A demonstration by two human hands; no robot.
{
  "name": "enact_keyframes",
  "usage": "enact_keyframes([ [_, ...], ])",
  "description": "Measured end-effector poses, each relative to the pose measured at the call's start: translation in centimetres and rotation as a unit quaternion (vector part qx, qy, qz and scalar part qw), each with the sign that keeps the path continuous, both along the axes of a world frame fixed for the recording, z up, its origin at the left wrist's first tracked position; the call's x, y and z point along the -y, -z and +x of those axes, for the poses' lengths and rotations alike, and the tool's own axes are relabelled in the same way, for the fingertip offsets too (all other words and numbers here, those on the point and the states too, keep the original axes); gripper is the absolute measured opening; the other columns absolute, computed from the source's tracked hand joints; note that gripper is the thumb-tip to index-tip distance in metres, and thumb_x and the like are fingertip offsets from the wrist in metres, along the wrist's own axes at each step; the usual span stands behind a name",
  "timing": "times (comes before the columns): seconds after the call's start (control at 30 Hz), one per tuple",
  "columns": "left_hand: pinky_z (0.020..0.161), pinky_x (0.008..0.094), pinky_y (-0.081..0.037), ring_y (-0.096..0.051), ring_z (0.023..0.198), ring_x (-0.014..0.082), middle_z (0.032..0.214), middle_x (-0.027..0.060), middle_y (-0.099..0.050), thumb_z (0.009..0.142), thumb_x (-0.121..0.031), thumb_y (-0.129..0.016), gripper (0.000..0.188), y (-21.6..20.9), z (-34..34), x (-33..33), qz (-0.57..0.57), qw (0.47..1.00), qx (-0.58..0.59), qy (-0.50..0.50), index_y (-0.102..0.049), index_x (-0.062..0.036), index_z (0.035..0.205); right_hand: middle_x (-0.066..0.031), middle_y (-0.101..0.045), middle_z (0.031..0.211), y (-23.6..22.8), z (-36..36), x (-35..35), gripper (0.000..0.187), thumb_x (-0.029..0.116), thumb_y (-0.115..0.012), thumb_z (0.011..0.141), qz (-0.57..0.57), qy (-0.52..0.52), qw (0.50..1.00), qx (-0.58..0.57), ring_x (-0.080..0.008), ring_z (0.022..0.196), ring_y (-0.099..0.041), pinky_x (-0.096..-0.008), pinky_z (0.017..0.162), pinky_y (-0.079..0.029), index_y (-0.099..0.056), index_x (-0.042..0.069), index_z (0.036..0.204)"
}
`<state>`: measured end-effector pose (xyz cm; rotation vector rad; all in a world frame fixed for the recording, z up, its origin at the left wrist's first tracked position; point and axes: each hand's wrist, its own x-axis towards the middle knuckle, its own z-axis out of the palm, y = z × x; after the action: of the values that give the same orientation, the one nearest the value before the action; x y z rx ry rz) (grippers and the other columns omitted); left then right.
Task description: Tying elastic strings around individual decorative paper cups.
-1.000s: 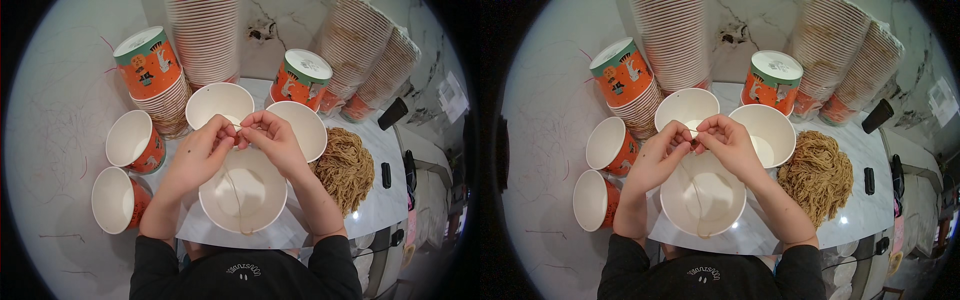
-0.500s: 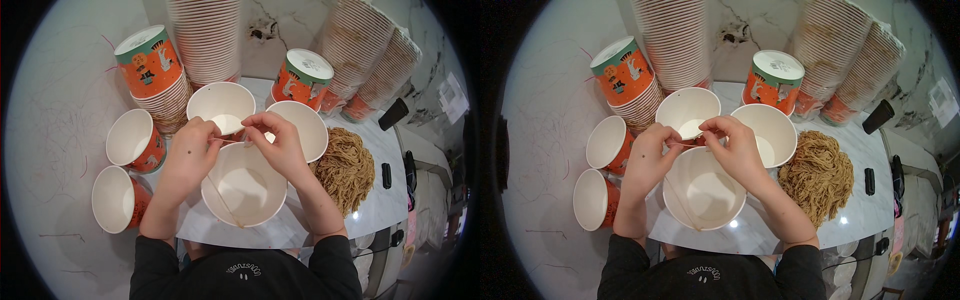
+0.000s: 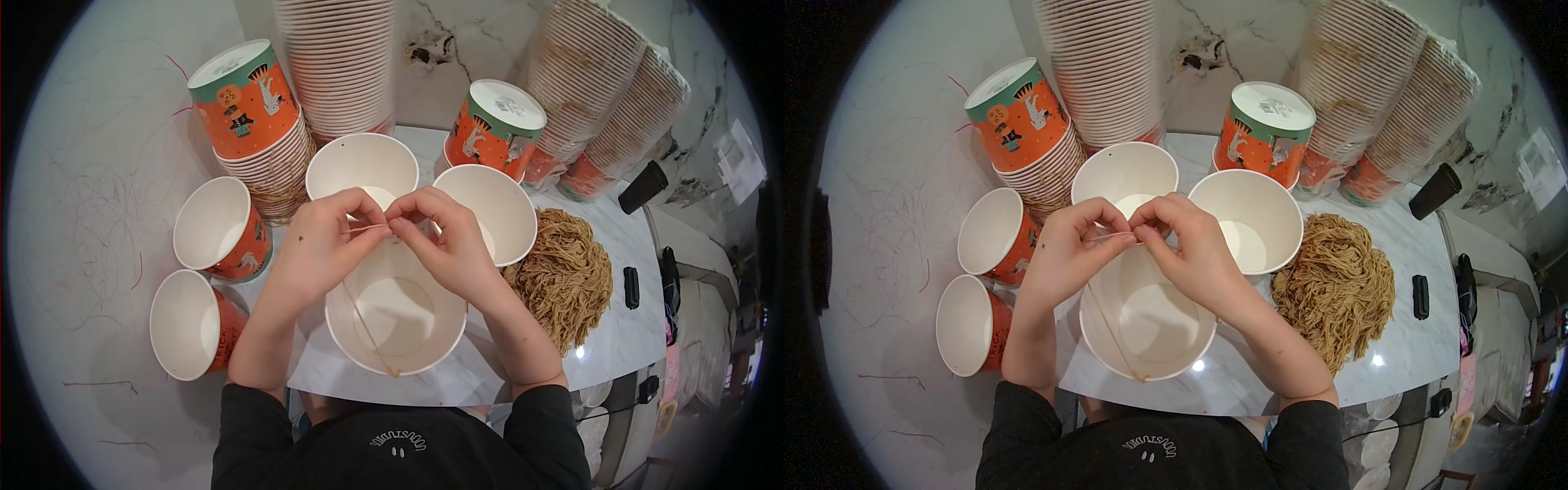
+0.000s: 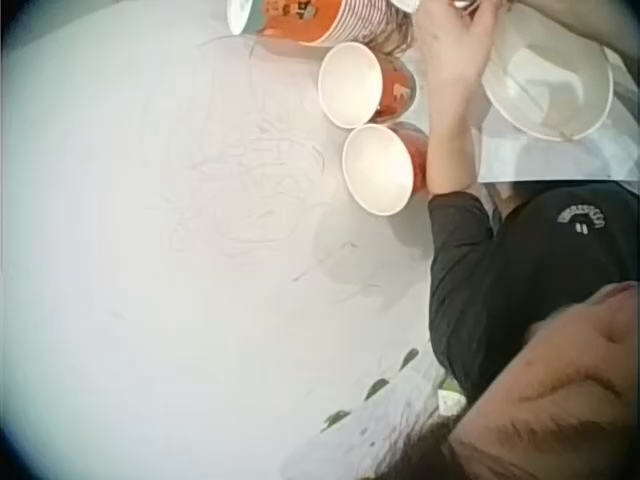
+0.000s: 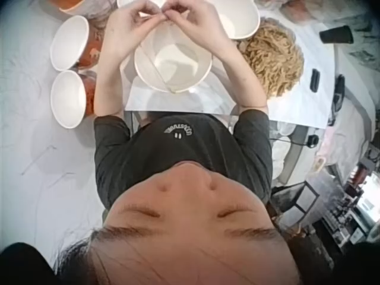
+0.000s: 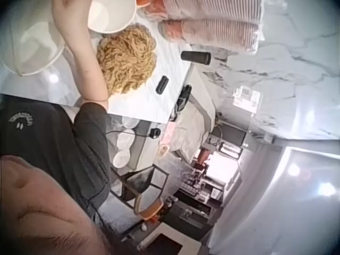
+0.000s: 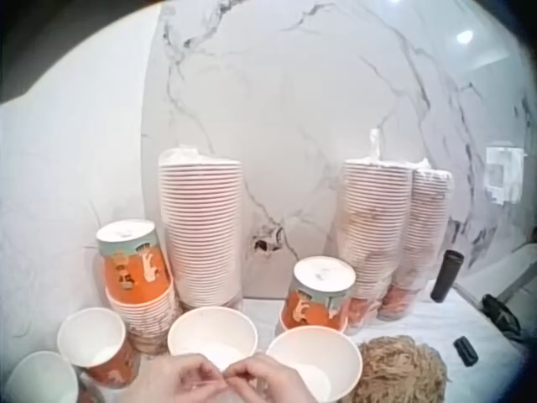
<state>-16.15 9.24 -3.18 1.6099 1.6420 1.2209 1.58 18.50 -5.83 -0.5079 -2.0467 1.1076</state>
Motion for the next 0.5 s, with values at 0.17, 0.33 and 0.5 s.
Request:
enact_keyframes([
  [0.17, 0.071, 0.0249, -0.056, -0.068, 0.081, 0.0074, 0.084, 0.006, -0.072, 0.09, -0.007, -0.076, 0.016, 1.3, -0.8, -1.0, -0.009, 0.998, 0.063, 0.017, -0.065, 0.0029, 0.095, -0.0116, -0.067, 0.096, 0.2, -0.1, 0.0, 0.011, 0.002, -0.068, 0.093, -0.008, -0.011, 1.0, -0.013, -0.0229, 0.086, -0.068, -0.0338, 0.073, -0.054, -0.067, -0.001, 0.104],
  [0.33, 0.069, 0.0223, -0.052, -0.065, 0.078, 0.0057, 0.086, 0.0041, -0.073, 0.087, -0.003, -0.071, 0.02, 1.7, -1.5, -1.3, -0.084, 0.99, 0.1, 0.057, -0.071, 0.0048, 0.104, -0.0109, -0.064, 0.095, -0.4, 0.1, 0.1, 0.013, 0.0, -0.069, 0.09, -0.025, -0.041, 0.999, -0.001, -0.0217, 0.086, -0.067, -0.0325, 0.077, -0.055, -0.063, -0.001, 0.101],
  [0.5, 0.069, 0.0219, -0.053, -0.065, 0.077, 0.0057, 0.088, 0.0055, -0.075, 0.085, -0.002, -0.068, 0.019, 1.7, -1.7, -1.7, -0.069, 0.988, 0.123, 0.058, -0.075, 0.0058, 0.101, -0.0104, -0.06, 0.1, -0.9, 0.6, 0.1, 0.018, 0.002, -0.075, 0.086, 0.059, -0.053, 0.997, 0.007, -0.021, 0.086, -0.067, -0.0322, 0.078, -0.055, -0.063, -0.001, 0.099],
])
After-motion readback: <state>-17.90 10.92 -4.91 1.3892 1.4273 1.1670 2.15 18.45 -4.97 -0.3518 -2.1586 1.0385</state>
